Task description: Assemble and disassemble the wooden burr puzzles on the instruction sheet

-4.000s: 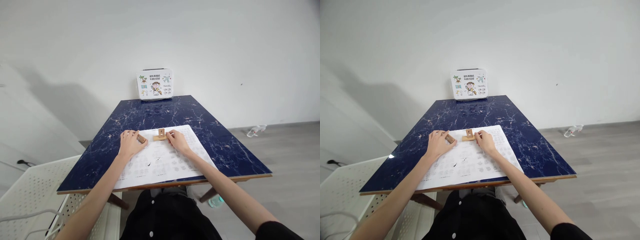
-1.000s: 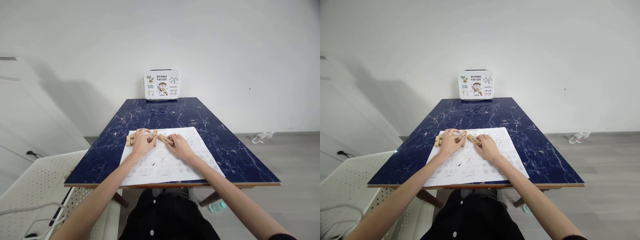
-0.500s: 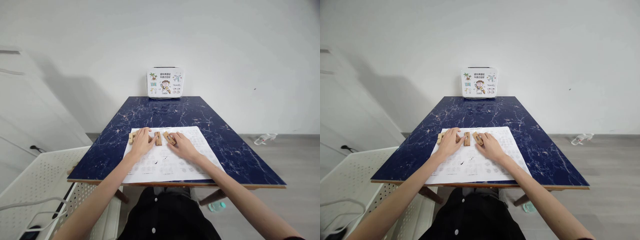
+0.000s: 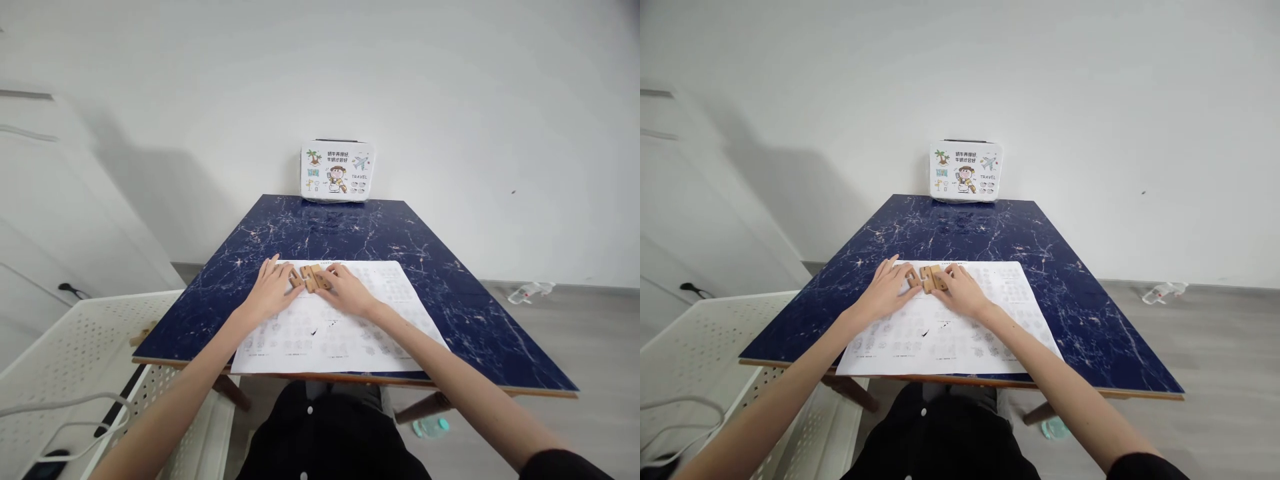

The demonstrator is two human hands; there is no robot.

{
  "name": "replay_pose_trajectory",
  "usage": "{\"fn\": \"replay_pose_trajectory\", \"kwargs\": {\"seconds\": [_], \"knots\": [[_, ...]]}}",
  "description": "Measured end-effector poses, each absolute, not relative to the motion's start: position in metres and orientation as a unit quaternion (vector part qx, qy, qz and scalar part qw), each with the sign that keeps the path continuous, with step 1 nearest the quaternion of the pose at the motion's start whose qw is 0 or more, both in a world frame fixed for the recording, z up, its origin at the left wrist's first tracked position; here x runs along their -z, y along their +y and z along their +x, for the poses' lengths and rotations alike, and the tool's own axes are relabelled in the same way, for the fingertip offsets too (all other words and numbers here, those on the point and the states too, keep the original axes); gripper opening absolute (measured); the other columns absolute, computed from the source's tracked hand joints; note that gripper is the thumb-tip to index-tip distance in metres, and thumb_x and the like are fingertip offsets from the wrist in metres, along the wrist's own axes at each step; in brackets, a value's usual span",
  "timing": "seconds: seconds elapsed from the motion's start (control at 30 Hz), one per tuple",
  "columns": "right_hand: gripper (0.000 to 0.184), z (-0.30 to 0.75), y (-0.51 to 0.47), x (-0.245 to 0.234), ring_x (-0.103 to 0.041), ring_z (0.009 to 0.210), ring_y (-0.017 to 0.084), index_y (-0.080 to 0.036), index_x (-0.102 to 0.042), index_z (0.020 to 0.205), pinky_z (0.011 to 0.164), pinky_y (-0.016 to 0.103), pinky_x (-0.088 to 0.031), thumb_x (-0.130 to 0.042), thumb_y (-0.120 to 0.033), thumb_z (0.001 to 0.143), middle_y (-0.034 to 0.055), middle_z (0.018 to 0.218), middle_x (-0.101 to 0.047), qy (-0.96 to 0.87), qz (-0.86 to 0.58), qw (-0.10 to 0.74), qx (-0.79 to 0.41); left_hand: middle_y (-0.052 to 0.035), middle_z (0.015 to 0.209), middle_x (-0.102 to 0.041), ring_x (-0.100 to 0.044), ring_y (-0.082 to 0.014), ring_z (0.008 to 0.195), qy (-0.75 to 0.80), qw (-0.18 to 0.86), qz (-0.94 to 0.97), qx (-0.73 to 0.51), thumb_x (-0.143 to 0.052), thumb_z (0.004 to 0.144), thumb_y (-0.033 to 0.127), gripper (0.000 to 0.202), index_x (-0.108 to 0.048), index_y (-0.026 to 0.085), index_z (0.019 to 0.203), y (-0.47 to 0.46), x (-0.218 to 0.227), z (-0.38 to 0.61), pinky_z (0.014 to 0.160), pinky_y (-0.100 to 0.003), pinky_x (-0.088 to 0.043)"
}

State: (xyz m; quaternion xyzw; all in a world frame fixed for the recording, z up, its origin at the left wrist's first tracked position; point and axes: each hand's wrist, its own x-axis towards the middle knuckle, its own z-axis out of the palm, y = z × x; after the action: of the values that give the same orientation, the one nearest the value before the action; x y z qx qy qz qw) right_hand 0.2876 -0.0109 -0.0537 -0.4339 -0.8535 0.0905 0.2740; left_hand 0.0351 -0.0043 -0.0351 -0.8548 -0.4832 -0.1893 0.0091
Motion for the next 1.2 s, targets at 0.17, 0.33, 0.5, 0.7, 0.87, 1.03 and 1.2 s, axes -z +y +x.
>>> {"fn": "replay_pose_trajectory", "kwargs": {"seconds": [0.17, 0.33, 0.5, 0.7, 0.87, 1.03, 1.2], "knots": [[0.039, 0.275, 0.001, 0.051, -0.061, 0.113, 0.030, -0.023, -0.060, 0.139, 0.097, 0.048, -0.055, -0.064, -0.034, 0.101, 0.0152, 0.126, -0.060, -0.865, -0.413, 0.266, -0.105, -0.0177, 0.157, -0.055, -0.027, -0.0420, 0.159, -0.454, -0.068, -0.869, 0.187, -0.065, 0.093, 0.063, 0.072, -0.050, 0.023, 0.151, 0.001, 0.027, 0.017, 0.126, -0.061, -0.027], [0.045, 0.287, -0.029, 0.043, -0.061, 0.122, 0.031, -0.026, -0.054, 0.146, 0.101, 0.049, -0.055, -0.063, -0.031, 0.102, 0.0146, 0.134, -0.059, -0.873, -0.392, 0.261, -0.127, -0.0125, 0.168, -0.041, -0.022, -0.0372, 0.161, -0.480, -0.085, -0.851, 0.196, -0.061, 0.095, 0.064, 0.077, -0.039, 0.027, 0.159, -0.021, 0.022, -0.006, 0.127, -0.055, -0.031], [0.037, 0.323, -0.092, 0.040, -0.067, 0.110, 0.026, -0.026, -0.056, 0.140, 0.095, 0.044, -0.058, -0.057, -0.033, 0.104, 0.0119, 0.127, -0.063, -0.821, -0.423, 0.322, -0.208, -0.0067, 0.168, -0.042, -0.027, -0.0359, 0.160, -0.476, -0.042, -0.851, 0.218, -0.056, 0.098, 0.062, 0.069, -0.040, 0.031, 0.158, -0.050, 0.028, -0.038, 0.128, -0.057, -0.030], [0.033, 0.351, -0.134, 0.047, -0.072, 0.104, 0.027, -0.025, -0.064, 0.128, 0.089, 0.043, -0.060, -0.059, -0.045, 0.102, 0.0106, 0.119, -0.074, -0.667, -0.530, 0.428, -0.302, -0.0122, 0.162, -0.049, -0.029, -0.0375, 0.158, -0.493, -0.009, -0.843, 0.215, -0.054, 0.099, 0.062, 0.069, -0.044, 0.024, 0.155, -0.043, 0.032, -0.020, 0.129, -0.057, -0.028], [0.034, 0.358, -0.151, 0.055, -0.074, 0.103, 0.029, -0.025, -0.072, 0.117, 0.091, 0.042, -0.058, -0.063, -0.053, 0.099, 0.0094, 0.110, -0.078, -0.608, -0.575, 0.451, -0.312, -0.0162, 0.170, -0.034, -0.020, -0.0380, 0.161, -0.524, 0.026, -0.820, 0.229, -0.055, 0.100, 0.059, 0.071, -0.038, 0.021, 0.157, -0.045, 0.037, 0.008, 0.130, -0.059, -0.023], [0.036, 0.356, -0.155, 0.050, -0.073, 0.100, 0.031, -0.024, -0.074, 0.114, 0.083, 0.041, -0.058, -0.061, -0.054, 0.099, 0.0109, 0.109, -0.079, -0.619, -0.577, 0.440, -0.300, -0.0186, 0.170, -0.032, -0.022, -0.0390, 0.160, -0.554, 0.008, -0.803, 0.217, -0.053, 0.101, 0.058, 0.072, -0.034, 0.018, 0.157, -0.049, 0.039, 0.004, 0.130, -0.060, -0.023], [0.035, 0.353, -0.154, 0.043, -0.074, 0.096, 0.028, -0.022, -0.073, 0.113, 0.080, 0.037, -0.056, -0.058, -0.051, 0.101, 0.0093, 0.107, -0.080, -0.624, -0.581, 0.431, -0.295, -0.0196, 0.171, -0.029, -0.023, -0.0392, 0.160, -0.548, 0.002, -0.815, 0.186, -0.047, 0.102, 0.059, 0.071, -0.034, 0.017, 0.157, -0.042, 0.036, -0.006, 0.129, -0.060, -0.024]]}}
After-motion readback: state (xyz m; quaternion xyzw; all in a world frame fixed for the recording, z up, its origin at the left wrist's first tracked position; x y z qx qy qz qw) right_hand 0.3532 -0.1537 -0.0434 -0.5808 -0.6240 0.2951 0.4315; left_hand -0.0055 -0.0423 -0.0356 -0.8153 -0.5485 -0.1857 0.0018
